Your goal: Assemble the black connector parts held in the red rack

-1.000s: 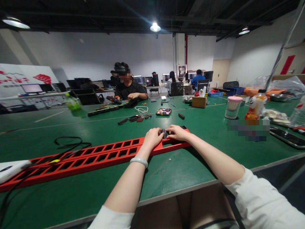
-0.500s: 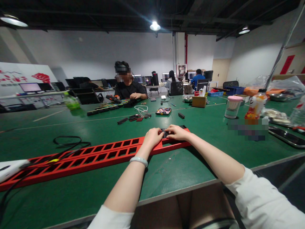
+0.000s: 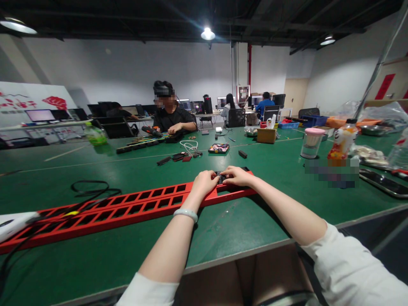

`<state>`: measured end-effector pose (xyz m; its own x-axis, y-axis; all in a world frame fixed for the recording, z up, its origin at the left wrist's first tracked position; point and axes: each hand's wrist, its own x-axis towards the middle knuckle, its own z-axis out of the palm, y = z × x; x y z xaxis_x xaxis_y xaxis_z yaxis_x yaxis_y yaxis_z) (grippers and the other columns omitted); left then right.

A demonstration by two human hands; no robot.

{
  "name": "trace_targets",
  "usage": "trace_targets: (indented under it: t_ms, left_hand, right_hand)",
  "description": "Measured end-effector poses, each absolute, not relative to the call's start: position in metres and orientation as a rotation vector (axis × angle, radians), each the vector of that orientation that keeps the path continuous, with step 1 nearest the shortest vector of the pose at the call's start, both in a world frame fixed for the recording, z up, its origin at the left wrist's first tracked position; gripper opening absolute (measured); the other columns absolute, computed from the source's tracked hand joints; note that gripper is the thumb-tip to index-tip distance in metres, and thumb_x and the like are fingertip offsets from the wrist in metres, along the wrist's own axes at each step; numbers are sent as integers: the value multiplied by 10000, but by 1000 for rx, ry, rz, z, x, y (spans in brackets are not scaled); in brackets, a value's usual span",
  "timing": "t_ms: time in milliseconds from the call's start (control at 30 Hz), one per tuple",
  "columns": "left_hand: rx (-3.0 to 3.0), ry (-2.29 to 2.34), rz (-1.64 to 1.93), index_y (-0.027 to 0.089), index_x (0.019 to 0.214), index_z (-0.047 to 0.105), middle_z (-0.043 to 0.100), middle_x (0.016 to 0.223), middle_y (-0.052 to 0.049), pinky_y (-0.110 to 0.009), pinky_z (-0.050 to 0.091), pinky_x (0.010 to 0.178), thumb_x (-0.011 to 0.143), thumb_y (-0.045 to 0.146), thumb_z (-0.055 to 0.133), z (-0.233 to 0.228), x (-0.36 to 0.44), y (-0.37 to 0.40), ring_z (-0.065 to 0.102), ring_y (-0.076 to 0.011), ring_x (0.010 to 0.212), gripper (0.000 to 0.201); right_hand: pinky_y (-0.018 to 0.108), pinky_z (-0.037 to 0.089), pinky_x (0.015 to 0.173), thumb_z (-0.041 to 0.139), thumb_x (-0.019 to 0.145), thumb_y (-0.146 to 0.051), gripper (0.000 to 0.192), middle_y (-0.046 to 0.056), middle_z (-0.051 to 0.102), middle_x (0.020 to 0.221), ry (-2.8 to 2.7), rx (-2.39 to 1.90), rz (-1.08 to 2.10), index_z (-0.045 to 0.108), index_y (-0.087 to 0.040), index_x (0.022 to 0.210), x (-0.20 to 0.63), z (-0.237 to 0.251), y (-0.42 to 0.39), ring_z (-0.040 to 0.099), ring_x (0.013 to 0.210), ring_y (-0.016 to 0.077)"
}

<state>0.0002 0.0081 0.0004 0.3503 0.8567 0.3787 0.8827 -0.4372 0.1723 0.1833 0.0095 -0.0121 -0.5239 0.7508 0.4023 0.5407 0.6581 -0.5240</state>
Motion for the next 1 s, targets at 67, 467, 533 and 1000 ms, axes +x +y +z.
trace_targets:
  t_ms: [67,467,533,1000]
  left_hand:
    - [-2530,-1649,-648,183,787,653,659,794,-76,-240,414,653,766,371,476,1,0,8,594,-192,747,259]
    - [-2538,-1643,-653,189,765,655,665,784,-75,-242,412,640,768,376,469,0,0,10,599,-196,732,264]
    - [-2540,-1648,-652,189,762,657,666,787,-75,-243,415,648,768,376,472,1,1,9,600,-196,733,263]
    - [-2528,-1644,-645,191,775,658,667,803,-76,-236,415,638,767,380,478,0,1,10,601,-196,738,261]
  right_hand:
    - [238,406,699,601,716,-263,370,30,514,856,-2267,-992,450,587,-183,1077,184,-11,9,500,734,113]
    - [217,388,640,583,728,-298,319,20,504,817,-2300,-1006,488,623,-181,1022,186,-7,13,490,678,101]
    - [212,381,619,574,735,-290,297,16,504,792,-2313,-1008,492,631,-179,1004,185,-6,12,484,662,98]
    - [224,399,658,599,710,-275,348,34,528,864,-2304,-997,438,609,-183,1045,184,-9,11,501,709,112]
